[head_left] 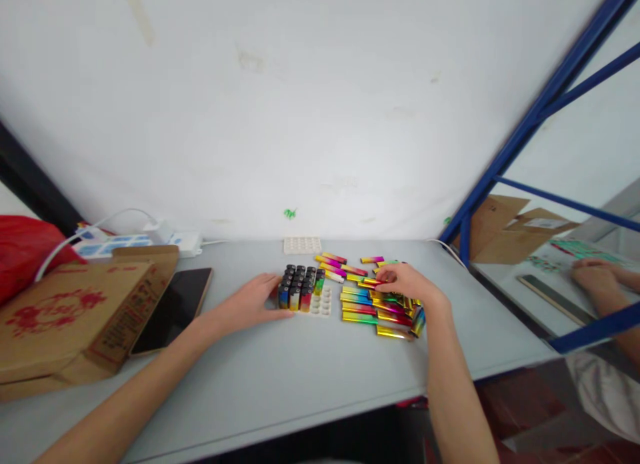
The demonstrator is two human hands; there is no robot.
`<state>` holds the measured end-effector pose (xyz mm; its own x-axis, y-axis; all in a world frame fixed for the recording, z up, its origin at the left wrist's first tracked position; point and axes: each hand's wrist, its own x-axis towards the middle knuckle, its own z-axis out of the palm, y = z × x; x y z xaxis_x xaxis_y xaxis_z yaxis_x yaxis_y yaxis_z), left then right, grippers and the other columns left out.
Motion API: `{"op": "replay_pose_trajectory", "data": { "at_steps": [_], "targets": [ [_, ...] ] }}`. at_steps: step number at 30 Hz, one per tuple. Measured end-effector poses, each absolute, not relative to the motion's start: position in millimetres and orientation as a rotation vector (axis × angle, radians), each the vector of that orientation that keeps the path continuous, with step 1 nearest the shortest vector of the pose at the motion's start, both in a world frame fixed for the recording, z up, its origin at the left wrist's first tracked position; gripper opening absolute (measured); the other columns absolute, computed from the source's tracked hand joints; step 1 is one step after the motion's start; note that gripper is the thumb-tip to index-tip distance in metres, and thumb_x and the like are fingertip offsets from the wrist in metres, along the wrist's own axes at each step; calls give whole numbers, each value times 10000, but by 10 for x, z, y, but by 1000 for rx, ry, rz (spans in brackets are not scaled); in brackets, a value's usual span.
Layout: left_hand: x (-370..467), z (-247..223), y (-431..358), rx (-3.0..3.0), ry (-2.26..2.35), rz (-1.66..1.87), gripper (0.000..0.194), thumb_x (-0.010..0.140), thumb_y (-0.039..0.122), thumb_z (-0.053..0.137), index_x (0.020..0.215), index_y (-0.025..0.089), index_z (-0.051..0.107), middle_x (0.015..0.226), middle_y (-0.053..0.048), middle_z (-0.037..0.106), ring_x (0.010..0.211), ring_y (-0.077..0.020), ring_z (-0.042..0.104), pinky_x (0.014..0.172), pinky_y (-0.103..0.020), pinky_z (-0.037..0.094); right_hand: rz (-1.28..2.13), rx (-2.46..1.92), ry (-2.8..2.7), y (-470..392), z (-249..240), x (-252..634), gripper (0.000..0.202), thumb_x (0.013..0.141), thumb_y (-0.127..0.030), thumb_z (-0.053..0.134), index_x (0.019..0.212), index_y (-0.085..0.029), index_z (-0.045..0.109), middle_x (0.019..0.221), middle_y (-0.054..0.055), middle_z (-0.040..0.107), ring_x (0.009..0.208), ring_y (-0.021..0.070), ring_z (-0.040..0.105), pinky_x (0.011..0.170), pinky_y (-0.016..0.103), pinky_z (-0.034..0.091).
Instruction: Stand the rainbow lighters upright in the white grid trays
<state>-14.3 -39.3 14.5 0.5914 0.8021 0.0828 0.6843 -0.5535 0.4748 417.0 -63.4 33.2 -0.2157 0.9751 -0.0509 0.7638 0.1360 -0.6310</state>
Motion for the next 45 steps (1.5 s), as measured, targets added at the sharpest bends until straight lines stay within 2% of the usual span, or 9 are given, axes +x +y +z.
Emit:
{"op": "replay_pose_trajectory", "data": {
  "at_steps": [4,13,19,24,30,32,37,41,45],
  "targets": [
    [-147,119,-387,2435,1190,413,578,813,695,766,1124,212,700,1165,-129,745,1108,-359,693,966,-452,577,682,-1642,-1981,-607,297,4160,226,818,-330,824,996,-208,754,940,54,807,870,227,740,801,345,567],
    [-136,126,-403,2436,1163,432,526,825,661,765,1086,210,699,1129,-139,733,1091,-366,681,979,-490,570,577,-1562,-2164,-604,337,4124,99,874,-311,783,806,-246,811,962,60,803,998,291,730,959,425,541],
    [-129,162,-431,2423,1166,442,581,824,680,769,1146,202,697,1142,-122,732,1069,-346,679,970,-479,570,519,-1596,-2151,-601,294,4074,85,807,-312,875,884,-278,880,1180,91,775,1114,311,724,1026,454,561],
    [-148,155,-436,2453,1152,421,566,860,686,743,1125,188,696,1142,-124,734,1068,-341,680,953,-463,570,500,-1578,-2188,-616,272,4042,82,845,-338,847,848,-258,864,1218,103,759,1115,301,721,1043,457,546],
    [-147,131,-420,2420,1161,457,568,814,682,777,1121,208,712,1174,-127,748,1106,-348,688,1010,-457,559,360,-1606,-1978,-646,358,3847,283,1060,-474,548,1119,-253,715,900,50,806,824,266,739,815,382,546],
    [-145,127,-414,2414,1157,460,578,806,678,785,1130,205,715,1182,-132,749,1108,-351,690,1015,-463,558,311,-1576,-1923,-646,391,3724,346,1075,-532,493,1165,-258,684,794,25,772,717,253,698,746,359,516],
    [-146,126,-416,2413,1158,460,612,805,696,786,1175,215,710,1192,-128,750,1105,-349,693,996,-458,567,406,-1442,-1709,-609,401,3369,468,964,-689,636,1045,-241,746,752,22,699,688,235,626,672,341,470],
    [-150,128,-422,2434,1150,462,550,830,689,768,1100,214,707,1154,-120,746,1087,-348,691,971,-453,566,634,-1296,-1506,-627,387,3076,573,914,-797,650,788,-238,634,735,13,623,701,210,567,643,322,463],
    [-148,133,-419,2446,1166,431,539,836,691,760,1070,209,696,1131,-115,744,1062,-345,695,966,-452,560,1033,-1032,-1369,-714,410,2817,551,950,-799,614,862,-256,595,781,-5,610,643,172,549,616,313,500]
  ]
}}
